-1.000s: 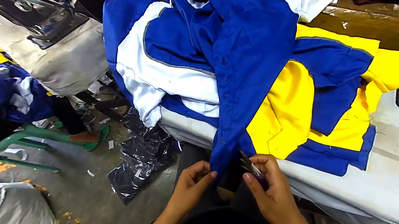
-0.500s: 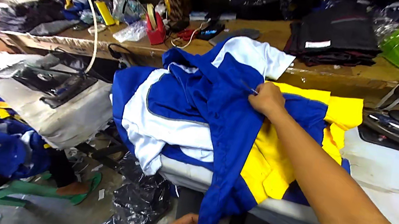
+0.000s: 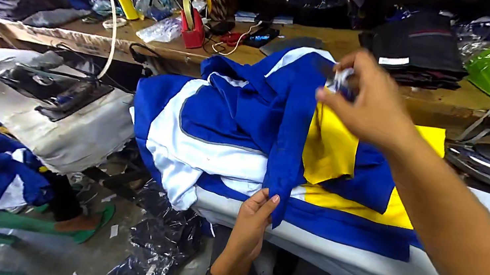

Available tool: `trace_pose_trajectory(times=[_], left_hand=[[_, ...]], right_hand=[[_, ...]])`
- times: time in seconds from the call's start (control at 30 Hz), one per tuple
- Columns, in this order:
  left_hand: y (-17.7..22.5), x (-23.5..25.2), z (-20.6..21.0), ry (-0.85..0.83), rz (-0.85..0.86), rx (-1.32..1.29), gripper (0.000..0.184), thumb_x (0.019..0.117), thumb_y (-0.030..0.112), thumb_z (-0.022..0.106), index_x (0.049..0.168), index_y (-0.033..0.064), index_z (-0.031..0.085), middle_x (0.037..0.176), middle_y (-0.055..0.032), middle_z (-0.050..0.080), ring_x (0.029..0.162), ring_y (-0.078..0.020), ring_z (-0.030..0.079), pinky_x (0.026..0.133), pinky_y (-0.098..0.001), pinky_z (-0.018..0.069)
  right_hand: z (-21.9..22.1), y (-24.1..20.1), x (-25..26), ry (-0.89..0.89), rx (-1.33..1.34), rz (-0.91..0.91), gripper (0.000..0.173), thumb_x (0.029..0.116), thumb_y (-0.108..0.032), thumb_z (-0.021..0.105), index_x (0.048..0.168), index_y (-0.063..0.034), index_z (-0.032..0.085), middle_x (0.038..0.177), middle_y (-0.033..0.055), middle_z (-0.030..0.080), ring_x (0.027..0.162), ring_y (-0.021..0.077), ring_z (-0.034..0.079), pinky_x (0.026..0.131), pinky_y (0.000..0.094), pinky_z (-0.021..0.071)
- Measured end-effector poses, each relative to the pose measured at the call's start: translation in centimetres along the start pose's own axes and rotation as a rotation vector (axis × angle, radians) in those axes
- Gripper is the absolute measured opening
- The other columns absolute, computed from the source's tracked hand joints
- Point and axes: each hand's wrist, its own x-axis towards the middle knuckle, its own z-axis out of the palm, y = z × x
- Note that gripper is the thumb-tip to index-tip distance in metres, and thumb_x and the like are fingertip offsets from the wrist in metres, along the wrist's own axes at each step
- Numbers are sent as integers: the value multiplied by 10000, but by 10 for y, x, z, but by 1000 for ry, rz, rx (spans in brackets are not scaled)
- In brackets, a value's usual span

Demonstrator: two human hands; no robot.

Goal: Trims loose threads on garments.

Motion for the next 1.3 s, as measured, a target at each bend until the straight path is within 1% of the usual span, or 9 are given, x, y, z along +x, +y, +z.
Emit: trace_pose_trajectory(times=[0.1,0.3,0.4,0.5,0.63,0.77,0.93,1.1,1.3], left_hand=[[-3,-13,-2,5,6,-12,194,1039,29,472,1093,-17,653,955,-53,716,875,-97,696,822,-273,587],[-2,-16,2,-49,82,105,179,1002,5,520,1113,-45,653,963,-50,718,875,-89,688,821,-261,574],[1,-19,7,-44,123,161,166,985,-17,512,1059,-30,660,919,-34,711,853,-78,683,818,-252,572],[-1,-18,4,-43,252,294,152,946,-18,540,994,-16,684,886,-3,701,840,-46,662,806,-234,556],[-2,-15,3,-68,261,318,150,959,9,536,996,-12,680,874,9,698,818,-46,665,790,-237,563],[-1,-10,4,-81,193,300,129,998,35,554,1032,-25,663,845,1,698,782,-55,671,769,-243,572],[1,-13,2,-52,86,216,160,1011,35,544,973,2,696,866,-16,713,778,-60,672,721,-228,567],[5,-19,1,-81,-57,77,171,1026,28,509,1011,4,677,859,-54,730,750,-106,713,725,-274,612],[5,-19,0,-73,-35,57,172,1020,31,517,1000,5,686,859,-59,733,745,-102,713,705,-269,610]], right_hand=[[42,14,-99,-19,60,6,340,981,-317,620,1224,-81,588,774,36,606,595,171,567,504,396,482],[106,26,-176,119,389,50,303,939,-317,707,1069,-44,692,888,-10,687,726,-18,584,650,166,501],[116,16,-179,126,313,41,283,924,-311,722,1049,-58,731,904,10,718,781,32,634,720,228,536],[114,12,-178,123,222,12,144,895,-186,643,875,-63,715,774,20,678,695,61,610,631,244,489],[102,7,-182,-68,459,60,107,896,-168,635,877,-68,669,718,-58,588,637,-60,508,567,112,405],[95,9,-194,-218,235,-219,93,881,-190,625,879,-106,665,742,7,629,631,97,584,530,290,454],[86,15,-200,-6,180,-99,400,942,-409,686,1174,-83,680,952,26,694,764,71,616,632,249,515],[94,34,-200,250,122,-20,323,951,-351,706,1093,-64,751,967,40,726,826,52,647,696,200,519],[99,40,-204,247,90,-32,311,949,-358,706,1075,-83,779,974,41,746,844,88,668,718,247,528]])
